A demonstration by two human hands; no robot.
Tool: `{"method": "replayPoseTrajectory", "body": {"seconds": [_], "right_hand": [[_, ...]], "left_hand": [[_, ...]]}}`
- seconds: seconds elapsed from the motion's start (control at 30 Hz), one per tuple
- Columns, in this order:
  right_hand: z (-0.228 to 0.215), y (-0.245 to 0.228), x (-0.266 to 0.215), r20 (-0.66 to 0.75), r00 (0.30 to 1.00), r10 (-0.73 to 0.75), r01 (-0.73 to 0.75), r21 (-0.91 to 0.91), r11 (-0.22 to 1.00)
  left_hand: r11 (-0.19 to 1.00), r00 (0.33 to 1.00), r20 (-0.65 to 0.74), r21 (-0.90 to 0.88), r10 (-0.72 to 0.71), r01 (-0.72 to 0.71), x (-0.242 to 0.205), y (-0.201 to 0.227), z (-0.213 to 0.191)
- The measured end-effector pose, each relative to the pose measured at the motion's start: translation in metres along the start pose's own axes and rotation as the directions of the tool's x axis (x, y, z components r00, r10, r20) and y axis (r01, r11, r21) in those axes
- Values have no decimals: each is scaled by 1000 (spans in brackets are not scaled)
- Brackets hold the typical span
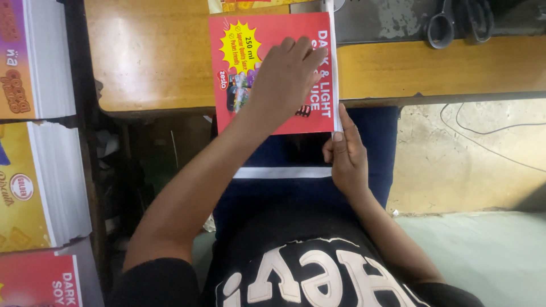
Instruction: The person uses a sewing machine to stitch a white strip of material along the edge of several small product boxes. They place each box under the needle, guide it through, and remove it after sewing, repeating the process for multiple boxes.
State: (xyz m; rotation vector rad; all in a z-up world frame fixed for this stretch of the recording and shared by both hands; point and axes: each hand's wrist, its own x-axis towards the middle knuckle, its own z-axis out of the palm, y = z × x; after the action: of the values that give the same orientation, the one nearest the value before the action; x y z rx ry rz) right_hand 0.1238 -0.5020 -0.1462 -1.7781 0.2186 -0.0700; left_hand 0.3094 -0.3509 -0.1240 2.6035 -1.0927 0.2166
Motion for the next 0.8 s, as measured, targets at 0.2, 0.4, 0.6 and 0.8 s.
{"method": "replayPoseTrajectory", "body": {"seconds": [0.2,0.4,0.6,0.8], "right_hand": [[-4,-5,-2,-4,1000,12,-12,-298,954],[-6,-8,2,36,999,21,2,-525,851],[-4,-1,1,62,992,-106,122,-625,771],[-3,4,0,69,987,-145,155,-649,745]], "left_hand": [[981,995,-73,187,72,-57,8,-6,18],[976,991,-68,194,118,-103,10,-11,18],[946,981,-65,284,182,-156,9,-13,24],[981,982,-100,129,158,-145,13,-16,32]]}}
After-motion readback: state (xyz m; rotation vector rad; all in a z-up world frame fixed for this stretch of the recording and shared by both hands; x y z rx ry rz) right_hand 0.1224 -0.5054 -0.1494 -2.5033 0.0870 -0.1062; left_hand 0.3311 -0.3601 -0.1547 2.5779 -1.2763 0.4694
